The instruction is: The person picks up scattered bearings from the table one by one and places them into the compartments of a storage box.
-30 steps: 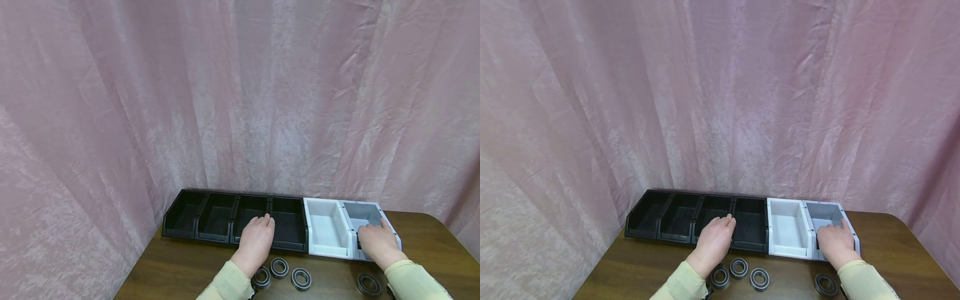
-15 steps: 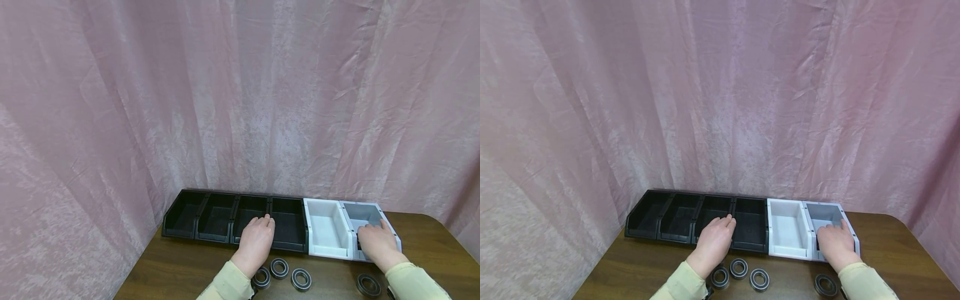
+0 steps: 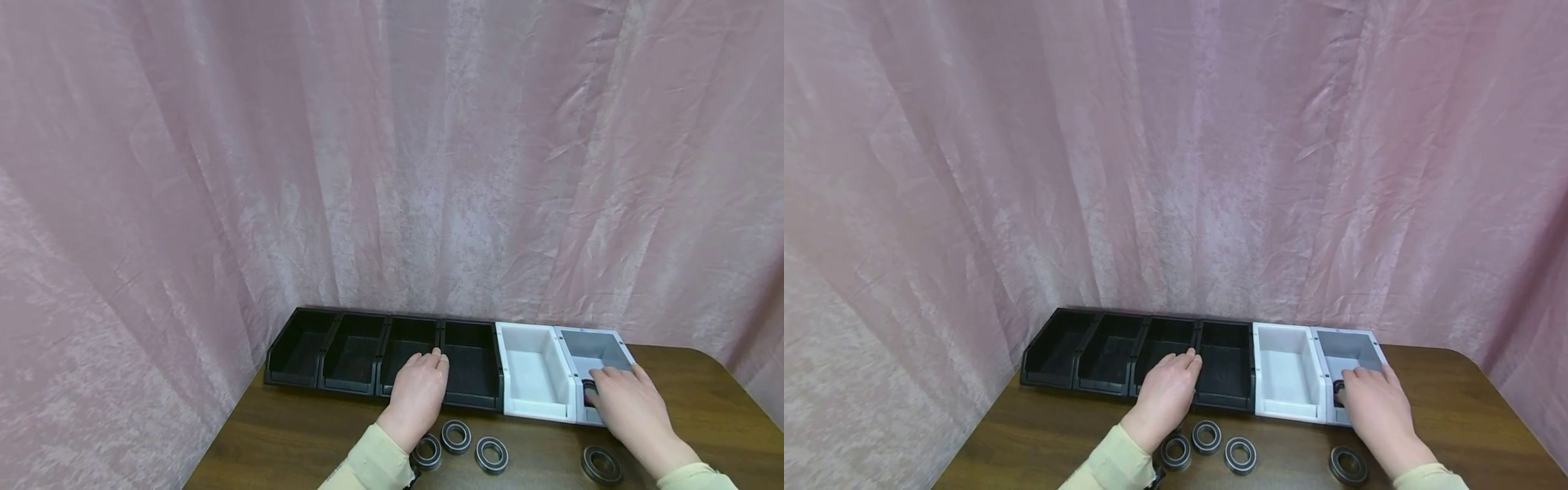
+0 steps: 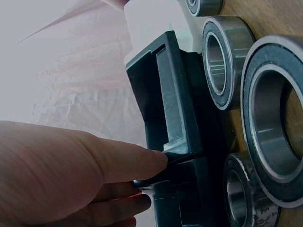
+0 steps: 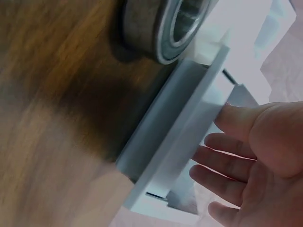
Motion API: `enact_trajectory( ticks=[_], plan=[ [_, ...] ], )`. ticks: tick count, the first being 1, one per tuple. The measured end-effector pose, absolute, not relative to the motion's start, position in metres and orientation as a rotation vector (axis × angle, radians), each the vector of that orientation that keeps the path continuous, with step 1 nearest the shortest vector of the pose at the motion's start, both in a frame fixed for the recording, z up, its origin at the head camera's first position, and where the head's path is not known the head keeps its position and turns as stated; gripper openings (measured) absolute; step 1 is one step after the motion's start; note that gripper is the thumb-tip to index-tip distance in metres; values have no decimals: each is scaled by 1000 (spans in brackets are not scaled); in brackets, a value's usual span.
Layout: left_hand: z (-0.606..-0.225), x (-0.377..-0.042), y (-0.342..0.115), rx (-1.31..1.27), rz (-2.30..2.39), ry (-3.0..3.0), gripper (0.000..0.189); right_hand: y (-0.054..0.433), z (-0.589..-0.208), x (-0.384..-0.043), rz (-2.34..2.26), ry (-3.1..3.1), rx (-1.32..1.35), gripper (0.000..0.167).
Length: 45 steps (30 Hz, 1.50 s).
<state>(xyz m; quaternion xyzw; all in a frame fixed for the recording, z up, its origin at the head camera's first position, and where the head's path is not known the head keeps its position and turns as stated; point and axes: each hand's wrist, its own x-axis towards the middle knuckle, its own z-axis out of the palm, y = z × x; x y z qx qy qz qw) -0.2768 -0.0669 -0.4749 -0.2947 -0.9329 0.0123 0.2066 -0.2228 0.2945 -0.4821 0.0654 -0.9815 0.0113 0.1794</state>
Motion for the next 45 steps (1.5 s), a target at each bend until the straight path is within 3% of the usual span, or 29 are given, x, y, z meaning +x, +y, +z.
enact_trajectory(
  ticks=[8, 26, 45],
  plan=[
    [-473, -276, -68, -823, 6, -2602, 47, 286, -472, -209, 34, -2741, 198, 46],
    [-473, -276, -66, -828, 25, -2606, 47, 283, -462, -175, 51, -2741, 232, 45],
    [-474, -275, -65, -817, 23, -2614, 50, 285, -465, -173, -1, -2842, 203, 44]
  ],
)
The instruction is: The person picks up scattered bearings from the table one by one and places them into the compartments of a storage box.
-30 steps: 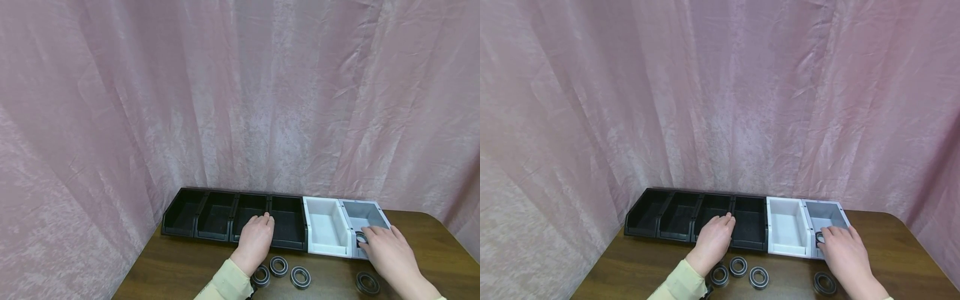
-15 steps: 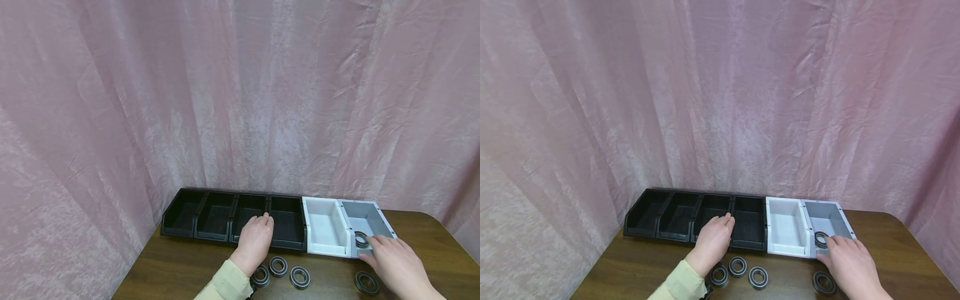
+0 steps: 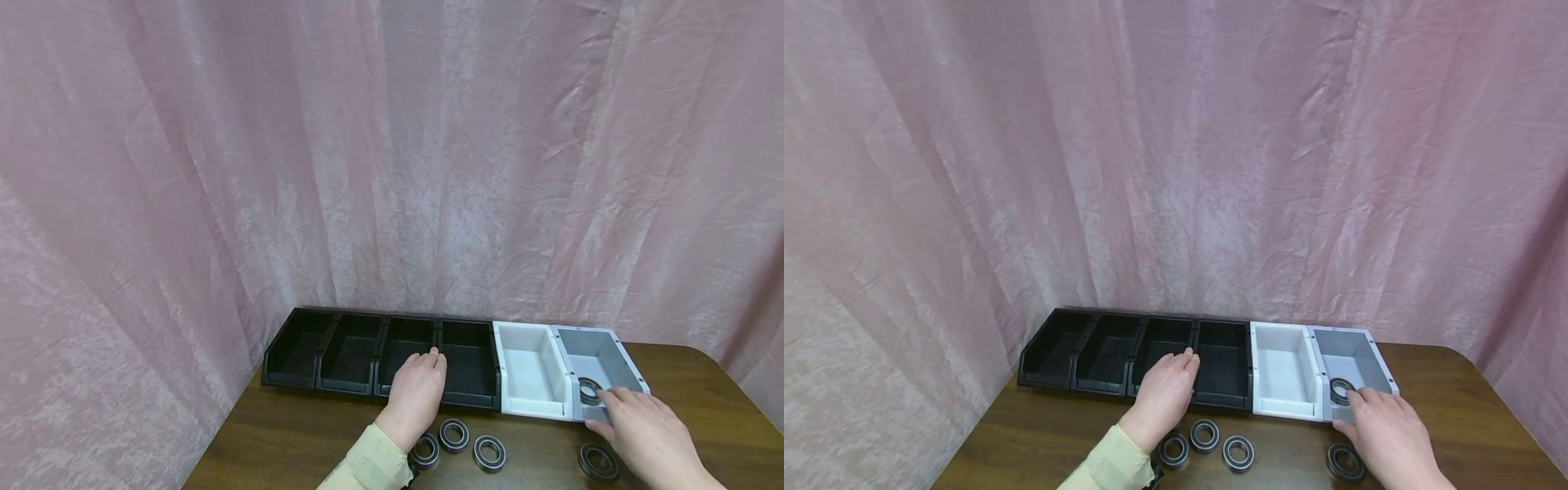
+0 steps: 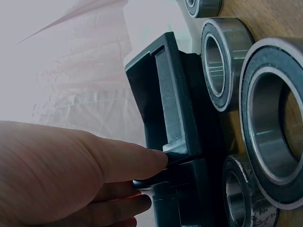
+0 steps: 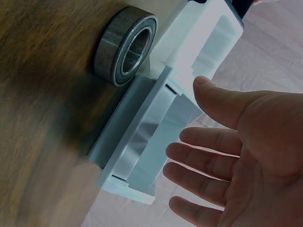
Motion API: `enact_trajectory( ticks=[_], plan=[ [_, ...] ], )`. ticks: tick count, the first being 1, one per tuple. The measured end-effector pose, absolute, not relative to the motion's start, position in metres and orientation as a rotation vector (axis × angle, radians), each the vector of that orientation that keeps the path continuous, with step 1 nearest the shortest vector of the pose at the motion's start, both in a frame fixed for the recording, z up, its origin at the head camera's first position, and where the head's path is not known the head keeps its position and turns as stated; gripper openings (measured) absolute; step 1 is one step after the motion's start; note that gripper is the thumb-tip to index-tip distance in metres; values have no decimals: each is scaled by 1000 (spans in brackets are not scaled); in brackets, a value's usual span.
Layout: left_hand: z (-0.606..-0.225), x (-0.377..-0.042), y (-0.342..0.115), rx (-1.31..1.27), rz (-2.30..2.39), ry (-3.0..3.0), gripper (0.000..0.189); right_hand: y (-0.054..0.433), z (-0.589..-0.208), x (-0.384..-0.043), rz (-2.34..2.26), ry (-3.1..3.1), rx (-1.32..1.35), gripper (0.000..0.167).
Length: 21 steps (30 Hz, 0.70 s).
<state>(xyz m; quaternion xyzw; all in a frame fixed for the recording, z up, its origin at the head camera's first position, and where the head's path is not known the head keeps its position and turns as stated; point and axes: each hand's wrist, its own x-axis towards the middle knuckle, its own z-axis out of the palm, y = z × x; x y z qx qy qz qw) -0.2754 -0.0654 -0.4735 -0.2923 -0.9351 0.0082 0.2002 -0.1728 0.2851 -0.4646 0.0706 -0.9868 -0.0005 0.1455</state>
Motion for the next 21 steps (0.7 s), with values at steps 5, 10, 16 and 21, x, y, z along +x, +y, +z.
enact_trajectory(
  ticks=[5, 10, 16, 21],
  plan=[
    [-474, -275, -65, -819, 21, -2604, 49, 285, -465, -173, 0, -2848, 198, 44],
    [-475, -276, -65, -826, 43, -2573, 43, 282, -465, -173, 35, -2849, 180, 49],
    [-476, -278, -66, -836, 46, -2568, 43, 278, -463, -169, 77, -2816, 202, 57],
    [-475, -277, -66, -839, 32, -2585, 46, 274, -465, -163, 89, -2771, 227, 64]
  ],
)
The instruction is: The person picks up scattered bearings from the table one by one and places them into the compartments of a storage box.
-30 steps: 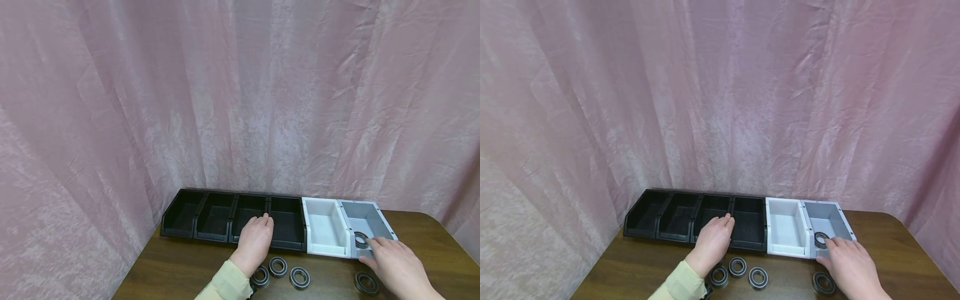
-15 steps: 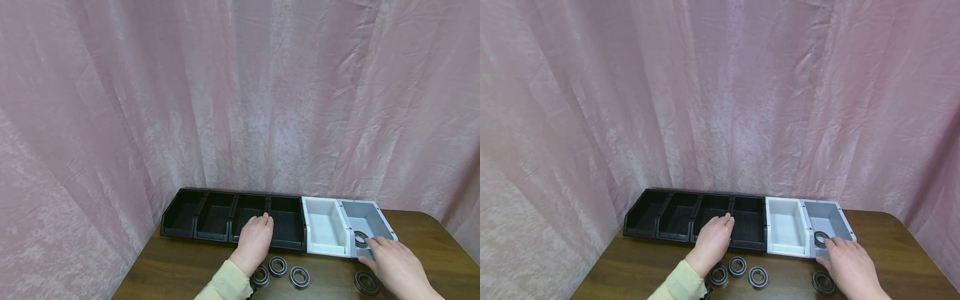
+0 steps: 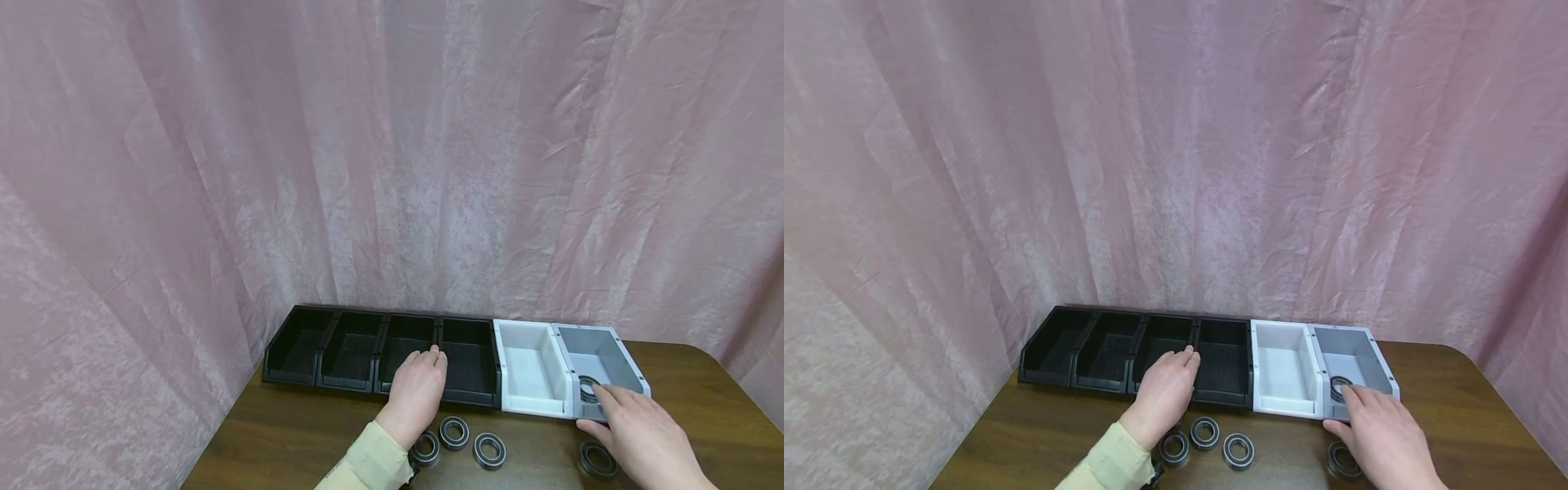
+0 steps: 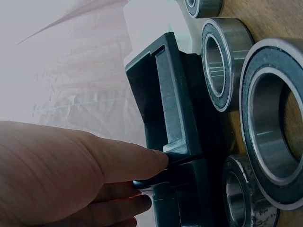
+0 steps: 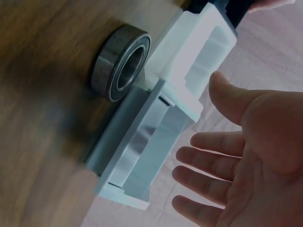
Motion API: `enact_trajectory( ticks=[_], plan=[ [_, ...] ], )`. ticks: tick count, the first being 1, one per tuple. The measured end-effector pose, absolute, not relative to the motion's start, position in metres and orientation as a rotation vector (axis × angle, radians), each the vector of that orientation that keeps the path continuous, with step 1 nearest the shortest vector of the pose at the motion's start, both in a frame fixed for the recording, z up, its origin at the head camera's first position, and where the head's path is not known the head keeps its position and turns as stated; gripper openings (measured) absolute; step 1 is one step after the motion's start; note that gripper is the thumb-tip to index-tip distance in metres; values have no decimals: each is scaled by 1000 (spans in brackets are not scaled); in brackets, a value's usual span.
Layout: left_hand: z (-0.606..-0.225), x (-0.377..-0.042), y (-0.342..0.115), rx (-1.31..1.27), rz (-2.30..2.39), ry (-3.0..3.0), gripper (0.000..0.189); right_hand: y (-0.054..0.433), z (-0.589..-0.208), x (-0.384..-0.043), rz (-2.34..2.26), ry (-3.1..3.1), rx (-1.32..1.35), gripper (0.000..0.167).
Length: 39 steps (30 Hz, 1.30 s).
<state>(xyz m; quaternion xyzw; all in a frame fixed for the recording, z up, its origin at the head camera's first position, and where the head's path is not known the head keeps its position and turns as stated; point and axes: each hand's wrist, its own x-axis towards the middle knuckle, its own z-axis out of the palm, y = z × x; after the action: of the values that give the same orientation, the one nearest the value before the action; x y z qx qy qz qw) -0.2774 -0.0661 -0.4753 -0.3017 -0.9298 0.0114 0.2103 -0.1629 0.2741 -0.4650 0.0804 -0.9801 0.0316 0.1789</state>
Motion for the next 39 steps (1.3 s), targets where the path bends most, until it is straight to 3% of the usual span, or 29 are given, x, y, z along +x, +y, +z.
enact_trajectory(
  ticks=[8, 19, 39],
  plan=[
    [-473, -279, -65, -844, 43, -2572, 45, 277, -482, -152, 35, -2758, 288, 74],
    [-475, -277, -66, -837, 35, -2586, 46, 282, -492, -153, 17, -2907, 101, 85],
    [-475, -277, -66, -844, 25, -2580, 45, 290, -492, -166, 23, -2958, 40, 67]
  ],
)
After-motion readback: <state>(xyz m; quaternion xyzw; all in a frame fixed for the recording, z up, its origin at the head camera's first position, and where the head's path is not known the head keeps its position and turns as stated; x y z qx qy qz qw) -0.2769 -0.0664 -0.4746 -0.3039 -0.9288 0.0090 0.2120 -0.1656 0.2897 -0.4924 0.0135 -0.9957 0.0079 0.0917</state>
